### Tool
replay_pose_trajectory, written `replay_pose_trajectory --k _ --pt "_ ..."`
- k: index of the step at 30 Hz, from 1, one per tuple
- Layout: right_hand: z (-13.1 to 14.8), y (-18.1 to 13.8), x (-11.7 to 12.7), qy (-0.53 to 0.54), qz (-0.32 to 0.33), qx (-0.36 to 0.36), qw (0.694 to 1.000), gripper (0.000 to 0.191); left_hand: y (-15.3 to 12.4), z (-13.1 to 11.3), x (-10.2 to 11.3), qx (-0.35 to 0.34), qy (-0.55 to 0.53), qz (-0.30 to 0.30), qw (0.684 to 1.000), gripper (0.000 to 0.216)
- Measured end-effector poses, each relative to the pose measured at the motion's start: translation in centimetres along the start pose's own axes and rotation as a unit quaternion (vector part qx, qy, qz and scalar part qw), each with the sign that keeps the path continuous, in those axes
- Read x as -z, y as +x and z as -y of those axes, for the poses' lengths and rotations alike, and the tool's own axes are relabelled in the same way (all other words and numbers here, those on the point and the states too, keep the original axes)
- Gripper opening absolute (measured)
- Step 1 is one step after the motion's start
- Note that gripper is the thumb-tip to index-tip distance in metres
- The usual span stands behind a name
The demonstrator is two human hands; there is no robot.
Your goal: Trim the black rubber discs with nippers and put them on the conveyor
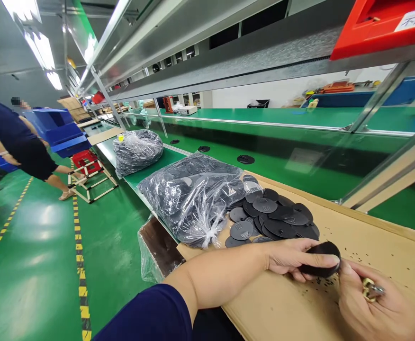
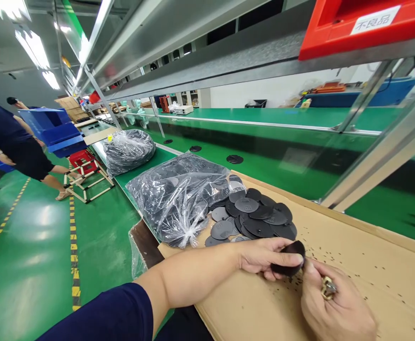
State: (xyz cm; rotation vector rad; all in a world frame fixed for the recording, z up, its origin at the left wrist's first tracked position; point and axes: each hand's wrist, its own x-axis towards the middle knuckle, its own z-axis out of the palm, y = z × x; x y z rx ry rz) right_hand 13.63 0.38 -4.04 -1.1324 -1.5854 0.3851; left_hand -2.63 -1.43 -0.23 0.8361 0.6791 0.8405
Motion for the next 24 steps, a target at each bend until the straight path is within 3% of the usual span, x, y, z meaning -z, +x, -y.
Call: replay_pose_trajectory --k 3,7,11,16,24 --pt "1.2 -0.3 0.0 0.025 0.028 0.075 0.996 0.029 0.1 0.3 -0.1 -0.017 -0.057 -0.035 0.998 0.067" --pt "2.7 -1.0 0.1 0.097 0.079 0.077 0.989 0.026 0.1 0.6 -0.6 -0.039 -0.129 -0.095 0.986 0.061" --pt "3.0 -1.1 0.3 0.123 0.092 0.043 0.987 0.023 0.3 0.8 -0.2 -0.03 -0.145 -0.072 0.986 0.058" --pt "3.6 -1.1 1.0 0.143 0.104 0.06 0.982 0.02 -0.1 0.8 -0.4 -0.037 -0.136 -0.061 0.988 0.063" --pt "4.3 -1.0 1.3 0.167 0.12 0.047 0.977 0.017 -0.5 0.3 -0.7 -0.096 -0.101 -0.075 0.987 0.066"
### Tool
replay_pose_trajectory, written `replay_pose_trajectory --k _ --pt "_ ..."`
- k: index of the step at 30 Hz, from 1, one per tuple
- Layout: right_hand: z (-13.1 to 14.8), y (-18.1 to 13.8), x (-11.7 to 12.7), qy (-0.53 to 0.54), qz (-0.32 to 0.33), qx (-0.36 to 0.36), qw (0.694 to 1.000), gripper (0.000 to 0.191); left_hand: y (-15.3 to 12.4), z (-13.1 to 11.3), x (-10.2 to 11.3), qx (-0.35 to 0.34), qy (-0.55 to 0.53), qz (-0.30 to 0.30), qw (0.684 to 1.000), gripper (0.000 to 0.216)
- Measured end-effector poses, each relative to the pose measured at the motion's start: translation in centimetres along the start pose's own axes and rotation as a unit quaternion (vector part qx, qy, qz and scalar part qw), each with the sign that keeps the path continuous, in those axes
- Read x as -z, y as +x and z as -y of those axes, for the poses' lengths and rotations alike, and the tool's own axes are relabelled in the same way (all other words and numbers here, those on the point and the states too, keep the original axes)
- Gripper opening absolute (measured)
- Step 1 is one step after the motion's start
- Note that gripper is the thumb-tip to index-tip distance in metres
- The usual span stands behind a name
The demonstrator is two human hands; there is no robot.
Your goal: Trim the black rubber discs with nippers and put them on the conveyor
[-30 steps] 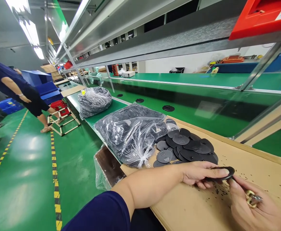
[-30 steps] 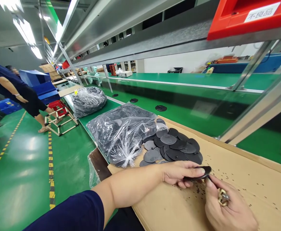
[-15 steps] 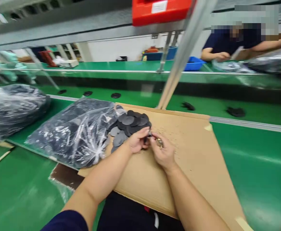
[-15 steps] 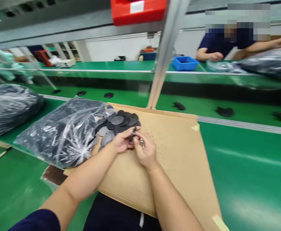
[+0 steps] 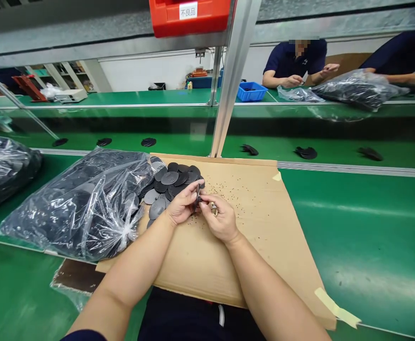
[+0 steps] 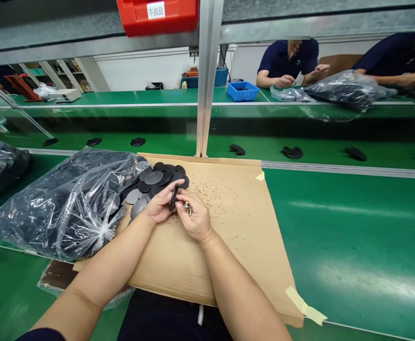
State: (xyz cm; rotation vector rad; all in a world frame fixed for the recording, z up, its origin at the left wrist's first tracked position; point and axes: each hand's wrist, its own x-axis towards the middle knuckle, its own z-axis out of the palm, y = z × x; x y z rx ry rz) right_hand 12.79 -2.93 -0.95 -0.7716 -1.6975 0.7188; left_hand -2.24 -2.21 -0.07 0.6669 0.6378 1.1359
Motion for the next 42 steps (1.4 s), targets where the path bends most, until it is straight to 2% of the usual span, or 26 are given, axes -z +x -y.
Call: replay_pose_trajectory --k 4,7,9,12,17,26,31,34,36,40,42 --pt "-0.4 0.1 -0.1 0.09 -0.026 -0.098 0.991 0.022 0.5 0.0 0.2 -0.105 0.024 -0.045 0.993 0.061" --pt "-0.8 0.5 0.0 0.182 -0.08 -0.194 0.961 0.027 0.8 0.2 0.2 -0.186 0.06 -0.119 0.973 0.049" --pt "-1.0 0.8 0.2 0.216 -0.096 -0.231 0.944 0.028 0.9 0.3 0.2 -0.217 0.104 -0.147 0.959 0.042" --pt "-1.4 1.0 0.4 0.242 -0.103 -0.252 0.931 0.025 0.9 0.6 0.3 -0.26 0.184 -0.132 0.939 0.029" --pt "-2.0 0.9 0.3 0.274 -0.112 -0.23 0.927 0.022 0.9 0.7 0.5 -0.31 0.254 -0.121 0.908 0.022" --pt "-1.9 1.1 0.7 0.252 -0.097 -0.237 0.933 0.027 0.7 0.6 0.4 -0.297 0.229 -0.138 0.916 0.025" --pt "-1.6 1.3 0.9 0.233 -0.115 -0.24 0.935 0.029 0.9 0.6 0.1 -0.238 0.14 -0.142 0.95 0.029" --pt "-1.8 1.2 1.1 0.104 -0.144 -0.222 0.959 0.03 0.9 0.1 0.1 -0.153 0.041 -0.146 0.977 0.041" --pt "-2.0 1.1 1.2 -0.01 -0.136 -0.222 0.965 0.033 0.9 -0.4 0.1 -0.09 -0.001 -0.151 0.985 0.039" --pt "-2.2 0.8 1.0 -0.137 -0.062 -0.207 0.967 0.062 0.8 -1.1 0.3 -0.027 -0.056 -0.173 0.983 0.026" --pt "-2.1 0.7 0.9 -0.152 -0.015 -0.152 0.977 0.06 0.7 -1.2 0.3 -0.027 -0.067 -0.175 0.982 0.026"
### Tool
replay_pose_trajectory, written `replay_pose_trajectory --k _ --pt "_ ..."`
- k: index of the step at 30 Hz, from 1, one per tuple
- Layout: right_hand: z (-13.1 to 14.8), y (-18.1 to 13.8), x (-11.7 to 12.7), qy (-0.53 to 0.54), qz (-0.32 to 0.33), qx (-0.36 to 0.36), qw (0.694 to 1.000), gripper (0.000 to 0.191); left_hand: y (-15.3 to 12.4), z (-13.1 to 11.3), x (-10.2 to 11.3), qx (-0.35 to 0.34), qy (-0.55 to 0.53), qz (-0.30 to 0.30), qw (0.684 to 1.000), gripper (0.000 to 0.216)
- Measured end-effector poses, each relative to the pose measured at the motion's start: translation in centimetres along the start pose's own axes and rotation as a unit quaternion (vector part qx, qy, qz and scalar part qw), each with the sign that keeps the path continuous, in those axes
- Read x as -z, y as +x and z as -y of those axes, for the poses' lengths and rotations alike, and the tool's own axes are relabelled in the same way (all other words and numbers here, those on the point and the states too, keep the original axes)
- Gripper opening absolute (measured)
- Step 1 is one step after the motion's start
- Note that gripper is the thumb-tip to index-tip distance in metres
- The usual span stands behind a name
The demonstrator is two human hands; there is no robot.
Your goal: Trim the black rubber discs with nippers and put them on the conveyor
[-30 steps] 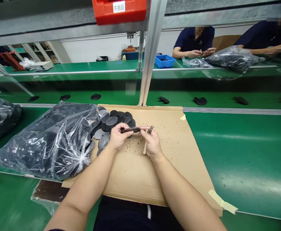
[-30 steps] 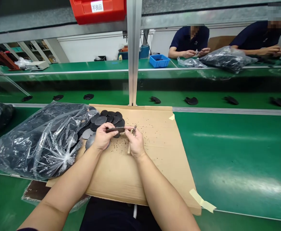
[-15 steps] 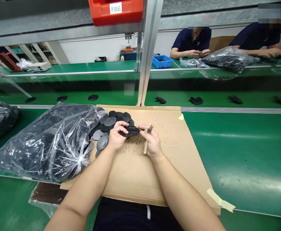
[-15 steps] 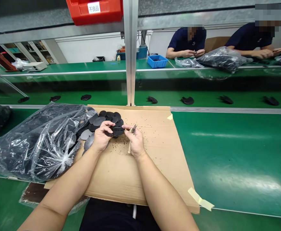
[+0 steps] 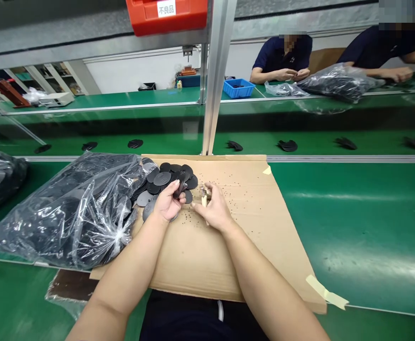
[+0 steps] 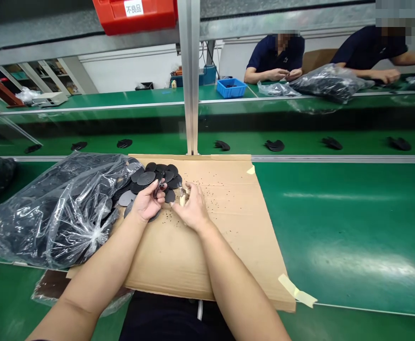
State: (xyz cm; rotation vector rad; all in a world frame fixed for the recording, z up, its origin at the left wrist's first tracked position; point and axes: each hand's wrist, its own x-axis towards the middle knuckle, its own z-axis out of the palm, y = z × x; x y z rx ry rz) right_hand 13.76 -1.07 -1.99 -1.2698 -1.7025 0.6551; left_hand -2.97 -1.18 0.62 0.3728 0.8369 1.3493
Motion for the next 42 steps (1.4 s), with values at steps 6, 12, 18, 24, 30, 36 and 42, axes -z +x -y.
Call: replay_pose_trajectory --k 6,12,18,24,30,36,42 --pt "0.5 -0.3 0.4 -0.079 0.005 0.166 0.983 0.036 -0.2 0.1 -0.2 -0.015 0.021 0.024 0.999 0.029" --pt "0.4 -0.4 0.3 -0.167 0.031 0.21 0.963 0.039 -0.3 0.1 -0.4 -0.025 0.024 0.018 0.999 0.031" --pt "0.3 -0.4 0.3 -0.169 0.027 0.21 0.963 0.039 -0.3 0.1 -0.4 -0.024 0.025 0.031 0.999 0.031" --pt "0.3 -0.4 0.3 -0.195 0.032 0.216 0.956 0.036 -0.3 0.2 -0.4 -0.038 0.034 0.026 0.998 0.036" --pt "0.4 -0.4 0.3 -0.258 0.022 0.199 0.945 0.039 -0.1 0.6 -0.3 -0.069 0.045 0.022 0.996 0.039" --pt "0.5 -0.4 0.4 -0.289 0.02 0.176 0.941 0.046 0.1 1.0 -0.2 -0.101 0.067 0.005 0.993 0.047" --pt "0.4 -0.5 0.0 -0.253 0.031 0.154 0.955 0.045 0.1 1.1 -0.3 -0.108 0.064 -0.01 0.992 0.05"
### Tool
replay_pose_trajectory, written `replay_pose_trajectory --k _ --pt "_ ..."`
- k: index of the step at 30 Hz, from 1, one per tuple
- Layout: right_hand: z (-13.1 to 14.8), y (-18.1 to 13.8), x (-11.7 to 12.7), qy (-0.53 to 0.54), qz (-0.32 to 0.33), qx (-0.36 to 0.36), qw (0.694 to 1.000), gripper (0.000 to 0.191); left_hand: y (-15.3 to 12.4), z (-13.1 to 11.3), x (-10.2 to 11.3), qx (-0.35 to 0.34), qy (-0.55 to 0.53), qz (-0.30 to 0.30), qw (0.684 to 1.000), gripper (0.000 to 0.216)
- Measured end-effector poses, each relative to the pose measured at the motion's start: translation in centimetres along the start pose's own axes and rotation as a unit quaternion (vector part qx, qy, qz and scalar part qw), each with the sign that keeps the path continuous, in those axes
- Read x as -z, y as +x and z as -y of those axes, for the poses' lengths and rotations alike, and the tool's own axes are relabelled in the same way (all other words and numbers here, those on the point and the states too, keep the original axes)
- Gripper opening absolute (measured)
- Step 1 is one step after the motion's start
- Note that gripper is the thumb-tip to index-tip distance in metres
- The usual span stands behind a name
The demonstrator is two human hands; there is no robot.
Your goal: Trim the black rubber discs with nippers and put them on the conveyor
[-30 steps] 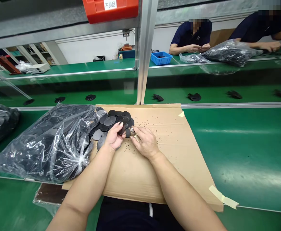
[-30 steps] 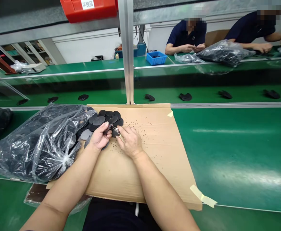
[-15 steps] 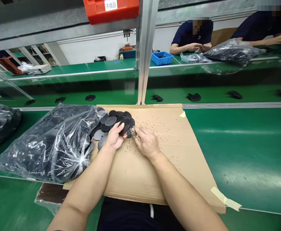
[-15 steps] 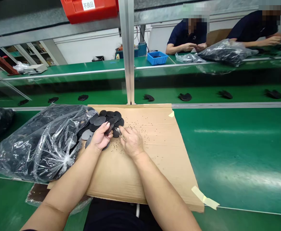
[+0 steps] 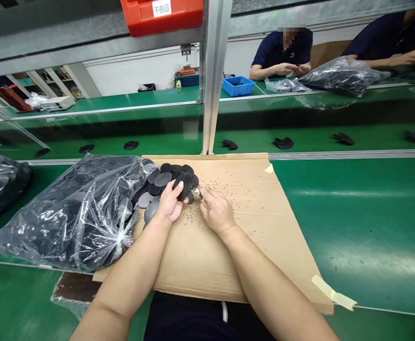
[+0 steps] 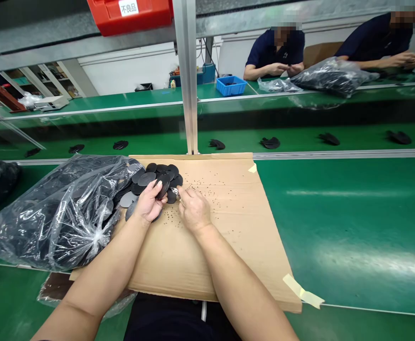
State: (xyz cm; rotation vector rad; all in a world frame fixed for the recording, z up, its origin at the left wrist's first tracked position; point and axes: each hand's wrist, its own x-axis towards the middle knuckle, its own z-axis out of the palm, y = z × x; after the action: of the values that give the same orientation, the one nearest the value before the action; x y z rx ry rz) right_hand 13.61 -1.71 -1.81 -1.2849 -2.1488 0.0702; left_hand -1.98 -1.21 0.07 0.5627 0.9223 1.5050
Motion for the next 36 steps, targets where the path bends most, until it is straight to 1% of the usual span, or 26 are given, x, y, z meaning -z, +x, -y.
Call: replay_pose_trajectory --k 13,26,36 --pt "-0.29 -0.13 -0.35 0.029 -0.028 0.014 0.999 0.043 0.03 -0.01 0.08 -0.008 0.005 0.004 1.0 0.048" --pt "-0.36 -0.02 -0.3 0.022 -0.038 0.025 0.999 0.044 0.06 -0.18 0.08 0.01 0.006 -0.001 1.0 0.048" --pt "-0.2 -0.04 0.01 0.018 -0.006 0.012 1.0 0.043 -0.02 -0.18 0.01 0.015 0.011 0.001 1.0 0.046"
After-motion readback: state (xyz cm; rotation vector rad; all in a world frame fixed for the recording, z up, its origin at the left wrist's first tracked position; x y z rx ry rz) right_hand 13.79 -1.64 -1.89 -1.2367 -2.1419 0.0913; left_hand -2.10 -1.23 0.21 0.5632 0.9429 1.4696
